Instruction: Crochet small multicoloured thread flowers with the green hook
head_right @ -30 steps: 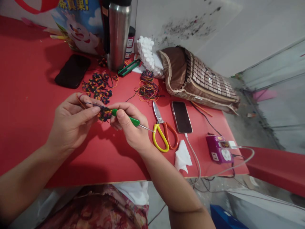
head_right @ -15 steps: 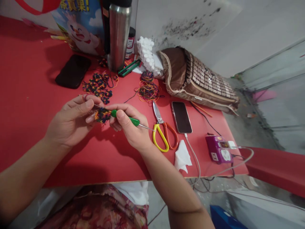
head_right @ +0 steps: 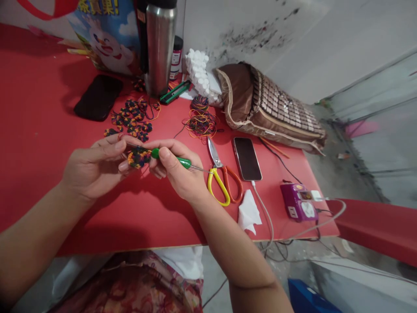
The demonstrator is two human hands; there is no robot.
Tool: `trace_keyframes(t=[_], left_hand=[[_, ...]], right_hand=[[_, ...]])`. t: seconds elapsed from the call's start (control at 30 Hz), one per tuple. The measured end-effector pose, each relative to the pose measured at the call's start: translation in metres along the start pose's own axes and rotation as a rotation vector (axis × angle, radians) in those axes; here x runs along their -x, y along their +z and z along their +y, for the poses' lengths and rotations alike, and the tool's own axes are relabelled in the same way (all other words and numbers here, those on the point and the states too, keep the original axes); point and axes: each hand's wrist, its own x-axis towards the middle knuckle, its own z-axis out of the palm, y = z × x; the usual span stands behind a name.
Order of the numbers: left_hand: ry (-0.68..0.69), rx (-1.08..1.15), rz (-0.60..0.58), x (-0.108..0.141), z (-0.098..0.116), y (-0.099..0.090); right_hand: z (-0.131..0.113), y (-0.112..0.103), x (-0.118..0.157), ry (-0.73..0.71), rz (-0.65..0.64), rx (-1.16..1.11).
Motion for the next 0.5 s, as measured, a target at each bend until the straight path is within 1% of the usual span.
trace_keyframes(t=[0.2, 0.27, 0.4, 0.5], left_hand=[[-0.037, 0.043, 0.005, -0.0012, 0.0005, -0.0053], [-0.04, 0.037, 0.0, -0.0017, 0.001, -0.0058], [-0.049, 0.048, -0.004, -0.0024, 0.0021, -0.0068], [-0.084, 0.076, 0.011, -0.0022, 0.0026, -0.0076]], right_hand=[[-0.0006, 0.0002, -0.0014, -0.016, -0.049, -0.056], [-0.0007, -0.0001, -0.0018, -0.001, -0.027, -0.038], [-0.0013, -0.0007, -0.0014, 0.03, 0.065, 0.005], [-0.0027, -0.0002, 0.0, 0.04, 0.065, -0.011]])
